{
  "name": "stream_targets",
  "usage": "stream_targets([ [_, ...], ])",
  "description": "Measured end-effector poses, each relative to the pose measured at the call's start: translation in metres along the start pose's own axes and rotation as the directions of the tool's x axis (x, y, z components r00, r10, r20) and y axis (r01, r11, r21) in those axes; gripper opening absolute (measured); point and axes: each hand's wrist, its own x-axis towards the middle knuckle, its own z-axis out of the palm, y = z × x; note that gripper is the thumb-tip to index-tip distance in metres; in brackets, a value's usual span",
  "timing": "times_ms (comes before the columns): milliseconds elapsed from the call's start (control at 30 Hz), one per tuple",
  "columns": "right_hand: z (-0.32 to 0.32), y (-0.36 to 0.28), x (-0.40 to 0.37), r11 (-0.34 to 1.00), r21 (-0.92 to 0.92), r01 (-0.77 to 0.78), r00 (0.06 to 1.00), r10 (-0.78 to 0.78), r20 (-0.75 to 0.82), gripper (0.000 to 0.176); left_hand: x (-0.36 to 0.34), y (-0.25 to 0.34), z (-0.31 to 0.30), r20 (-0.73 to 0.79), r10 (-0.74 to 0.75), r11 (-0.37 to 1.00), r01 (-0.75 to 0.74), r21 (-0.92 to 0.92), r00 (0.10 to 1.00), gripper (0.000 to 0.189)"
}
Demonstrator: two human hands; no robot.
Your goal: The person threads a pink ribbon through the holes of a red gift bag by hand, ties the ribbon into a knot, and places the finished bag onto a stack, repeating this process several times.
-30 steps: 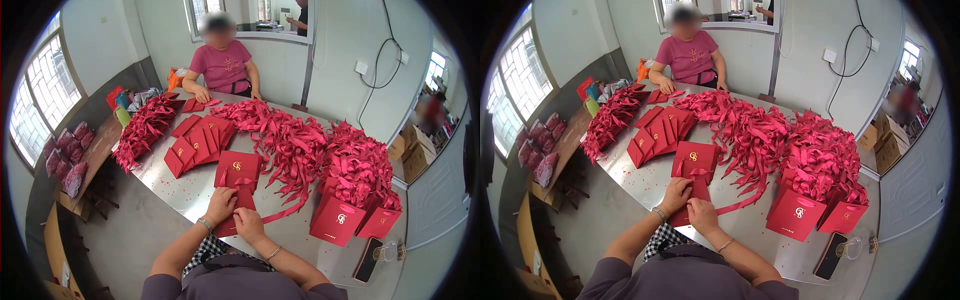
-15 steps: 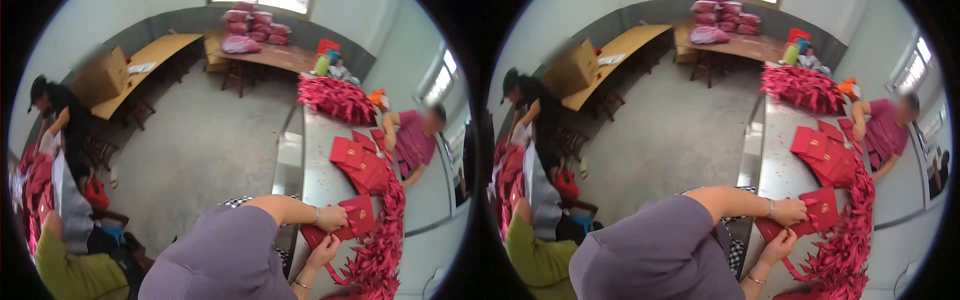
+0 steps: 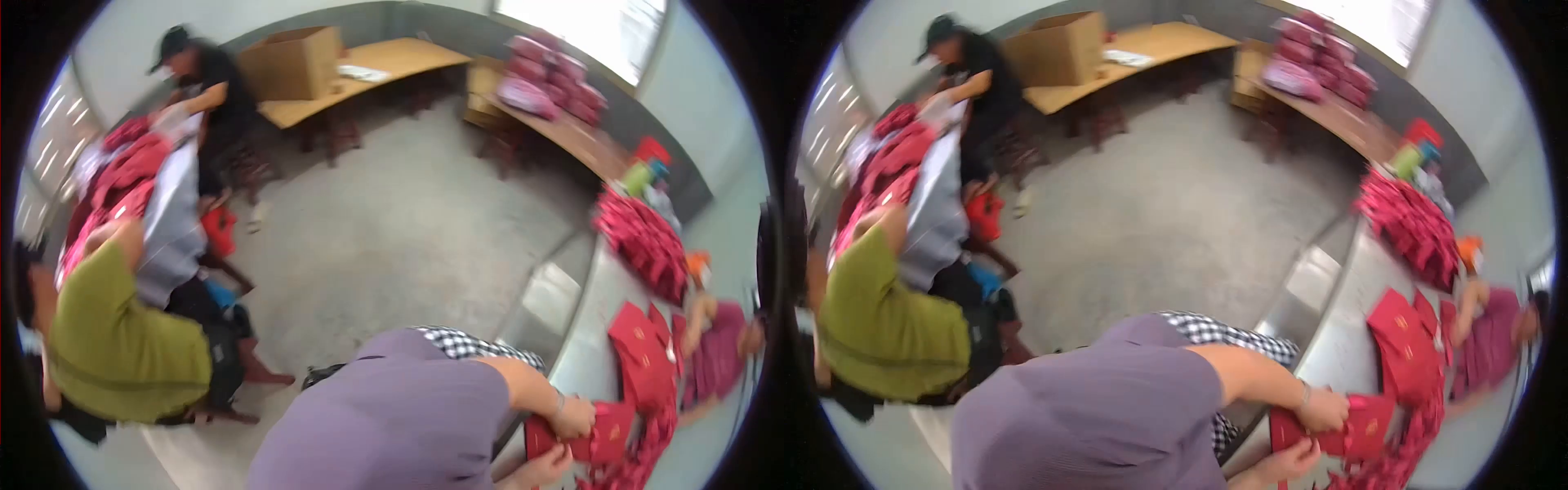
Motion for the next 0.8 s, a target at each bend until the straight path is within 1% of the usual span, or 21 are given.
stream_targets([
  [33, 0.000, -0.007, -0.003, 0.998, -0.041, 0.042, 0.999, -0.041, 0.033, 0.025, -0.004, 0.007, -0.009, 0.037, -0.120, 0.991, 0.121, -0.053, 0.992, 0.018],
  [67, -0.001, -0.025, -0.008, 0.999, -0.040, -0.004, 0.999, 0.006, 0.052, 0.023, -0.006, 0.007, -0.016, 0.017, -0.032, 0.999, 0.032, -0.022, 0.999, 0.017],
  [100, 0.010, -0.035, -0.011, 0.988, 0.151, -0.037, 0.999, 0.033, 0.028, 0.021, -0.004, 0.005, -0.015, 0.088, -0.044, 0.998, 0.040, 0.047, 0.995, 0.018],
  [133, 0.008, -0.045, -0.014, 0.987, 0.160, -0.025, 0.999, 0.020, 0.032, 0.019, -0.012, -0.003, -0.010, 0.027, 0.008, 0.999, -0.009, 0.032, 1.000, 0.019],
  [167, 0.002, -0.044, -0.014, 0.998, 0.064, 0.012, 1.000, -0.014, 0.024, 0.017, -0.015, 0.006, -0.022, 0.076, -0.079, 0.987, 0.089, -0.131, 0.994, 0.023],
  [200, 0.003, -0.048, -0.014, 0.995, 0.099, -0.031, 0.999, 0.030, 0.010, 0.015, -0.009, 0.000, -0.024, 0.173, -0.013, 0.998, 0.022, -0.050, 0.985, 0.024],
  [233, 0.005, -0.041, -0.016, 0.993, 0.105, -0.049, 0.999, 0.049, -0.004, 0.014, -0.012, -0.002, -0.022, 0.130, 0.012, 0.998, -0.004, -0.061, 0.991, 0.026],
  [267, 0.003, -0.044, -0.015, 0.989, 0.128, -0.081, 0.996, 0.083, -0.013, 0.013, -0.016, 0.000, -0.027, -0.026, 0.014, 0.980, -0.019, -0.196, 1.000, 0.027],
  [300, 0.001, -0.050, -0.015, 0.988, 0.110, -0.104, 0.993, 0.110, -0.046, 0.012, -0.012, 0.005, -0.033, -0.066, 0.051, 0.982, -0.063, -0.178, 0.996, 0.021],
  [333, 0.002, -0.050, -0.012, 0.989, 0.105, -0.101, 0.992, 0.108, -0.068, 0.011, -0.009, 0.004, -0.034, -0.092, 0.056, 0.979, -0.072, -0.190, 0.994, 0.021],
  [367, 0.002, -0.048, -0.012, 0.990, 0.106, -0.088, 0.994, 0.094, -0.061, 0.011, -0.007, 0.005, -0.034, -0.072, 0.056, 0.976, -0.070, -0.204, 0.996, 0.020],
  [400, 0.002, -0.048, -0.011, 0.984, 0.130, -0.119, 0.991, 0.125, -0.037, 0.011, -0.008, 0.004, -0.035, -0.062, 0.034, 0.976, -0.047, -0.213, 0.997, 0.019],
  [433, 0.004, -0.049, -0.009, 0.983, 0.138, -0.122, 0.989, 0.132, -0.065, 0.011, -0.007, 0.004, -0.038, -0.044, 0.033, 0.975, -0.042, -0.220, 0.998, 0.020],
  [500, 0.004, -0.047, -0.011, 0.992, 0.099, -0.078, 0.993, 0.086, -0.084, 0.013, -0.007, 0.003, -0.037, -0.055, 0.036, 0.970, -0.049, -0.239, 0.998, 0.021],
  [533, 0.006, -0.046, -0.012, 0.996, 0.073, -0.060, 0.993, 0.067, -0.099, 0.014, -0.007, 0.000, -0.034, -0.043, 0.062, 0.973, -0.070, -0.219, 0.997, 0.021],
  [667, 0.006, -0.043, -0.012, 0.996, 0.073, -0.047, 0.994, 0.053, -0.090, 0.015, -0.007, 0.002, -0.037, -0.009, 0.042, 0.977, -0.043, -0.207, 0.999, 0.020],
  [700, 0.005, -0.046, -0.012, 0.996, 0.073, -0.058, 0.995, 0.064, -0.080, 0.014, -0.005, 0.002, -0.038, -0.031, 0.057, 0.973, -0.063, -0.221, 0.998, 0.020],
  [767, 0.003, -0.047, -0.010, 0.998, 0.060, -0.026, 0.997, 0.030, -0.074, 0.013, -0.006, 0.001, -0.036, -0.049, 0.057, 0.970, -0.067, -0.234, 0.997, 0.021],
  [800, 0.000, -0.052, -0.009, 0.997, 0.045, -0.060, 0.997, 0.062, -0.051, 0.012, -0.006, 0.001, -0.035, -0.039, 0.063, 0.967, -0.070, -0.243, 0.997, 0.021],
])
